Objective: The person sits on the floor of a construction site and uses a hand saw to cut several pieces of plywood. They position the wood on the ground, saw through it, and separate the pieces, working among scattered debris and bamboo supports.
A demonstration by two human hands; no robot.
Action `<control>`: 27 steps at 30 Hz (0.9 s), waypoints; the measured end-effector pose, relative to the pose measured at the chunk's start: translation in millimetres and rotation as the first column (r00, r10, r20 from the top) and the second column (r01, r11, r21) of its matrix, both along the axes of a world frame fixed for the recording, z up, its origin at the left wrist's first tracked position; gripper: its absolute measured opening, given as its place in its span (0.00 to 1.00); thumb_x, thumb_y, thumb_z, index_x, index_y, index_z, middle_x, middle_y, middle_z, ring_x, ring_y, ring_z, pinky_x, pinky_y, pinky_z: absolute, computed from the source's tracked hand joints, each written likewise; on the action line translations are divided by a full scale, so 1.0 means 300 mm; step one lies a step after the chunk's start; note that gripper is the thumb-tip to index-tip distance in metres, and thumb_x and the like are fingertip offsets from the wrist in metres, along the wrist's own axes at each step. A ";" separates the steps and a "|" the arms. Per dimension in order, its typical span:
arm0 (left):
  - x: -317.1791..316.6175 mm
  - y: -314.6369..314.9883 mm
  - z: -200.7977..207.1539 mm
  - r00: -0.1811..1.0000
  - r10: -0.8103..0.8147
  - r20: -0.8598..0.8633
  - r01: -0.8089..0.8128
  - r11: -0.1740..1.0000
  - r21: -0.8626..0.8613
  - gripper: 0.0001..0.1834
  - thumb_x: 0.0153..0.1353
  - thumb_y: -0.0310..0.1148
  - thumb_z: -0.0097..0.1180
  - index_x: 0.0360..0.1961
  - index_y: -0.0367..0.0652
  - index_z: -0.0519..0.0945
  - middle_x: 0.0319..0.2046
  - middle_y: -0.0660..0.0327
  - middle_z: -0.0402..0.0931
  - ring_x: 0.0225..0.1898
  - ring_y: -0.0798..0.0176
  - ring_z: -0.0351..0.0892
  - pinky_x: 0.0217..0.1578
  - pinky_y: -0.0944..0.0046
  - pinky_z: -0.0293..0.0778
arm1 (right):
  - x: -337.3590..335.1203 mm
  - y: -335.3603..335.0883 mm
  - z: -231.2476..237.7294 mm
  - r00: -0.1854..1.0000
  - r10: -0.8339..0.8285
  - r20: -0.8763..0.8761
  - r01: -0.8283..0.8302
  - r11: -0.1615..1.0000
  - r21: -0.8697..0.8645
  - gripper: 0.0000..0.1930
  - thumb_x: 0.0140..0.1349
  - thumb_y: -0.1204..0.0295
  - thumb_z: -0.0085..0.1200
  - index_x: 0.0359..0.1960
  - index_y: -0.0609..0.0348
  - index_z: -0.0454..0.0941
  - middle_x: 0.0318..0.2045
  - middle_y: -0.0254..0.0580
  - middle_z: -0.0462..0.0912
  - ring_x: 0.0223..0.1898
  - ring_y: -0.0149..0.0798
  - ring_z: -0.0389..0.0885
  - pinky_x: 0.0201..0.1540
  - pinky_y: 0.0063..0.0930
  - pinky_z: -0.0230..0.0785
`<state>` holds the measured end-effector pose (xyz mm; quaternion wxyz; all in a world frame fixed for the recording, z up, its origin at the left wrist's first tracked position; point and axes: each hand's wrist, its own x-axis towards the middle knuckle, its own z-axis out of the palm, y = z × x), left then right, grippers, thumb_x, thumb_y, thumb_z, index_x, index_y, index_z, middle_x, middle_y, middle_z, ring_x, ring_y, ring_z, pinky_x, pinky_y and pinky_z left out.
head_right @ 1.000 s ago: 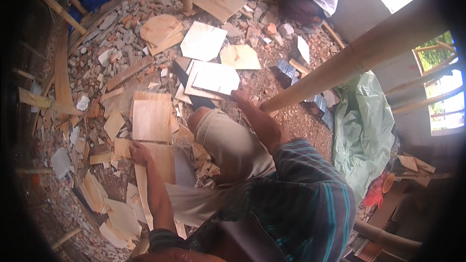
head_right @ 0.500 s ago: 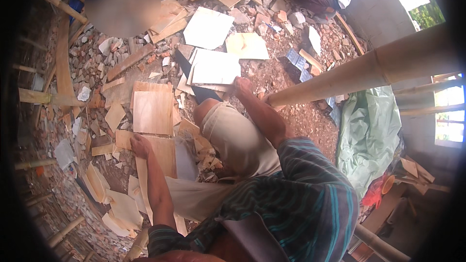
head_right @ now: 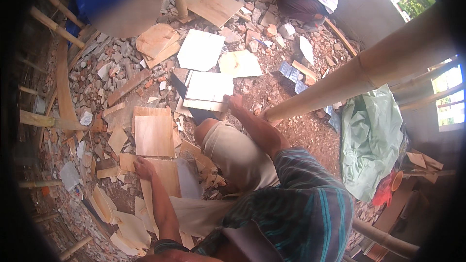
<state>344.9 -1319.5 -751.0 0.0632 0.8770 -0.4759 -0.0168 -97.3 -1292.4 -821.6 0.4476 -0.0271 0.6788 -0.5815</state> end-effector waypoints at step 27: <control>-0.004 -0.003 0.005 0.997 0.047 -0.062 -0.049 0.998 -0.029 0.29 0.65 0.51 0.34 0.52 0.37 0.72 0.47 0.45 0.75 0.49 0.43 0.74 0.52 0.45 0.63 | -0.194 0.115 -0.085 0.907 -0.238 -0.348 0.247 0.969 -0.019 0.12 0.50 0.72 0.55 0.34 0.69 0.79 0.24 0.42 0.79 0.26 0.35 0.75 0.30 0.32 0.67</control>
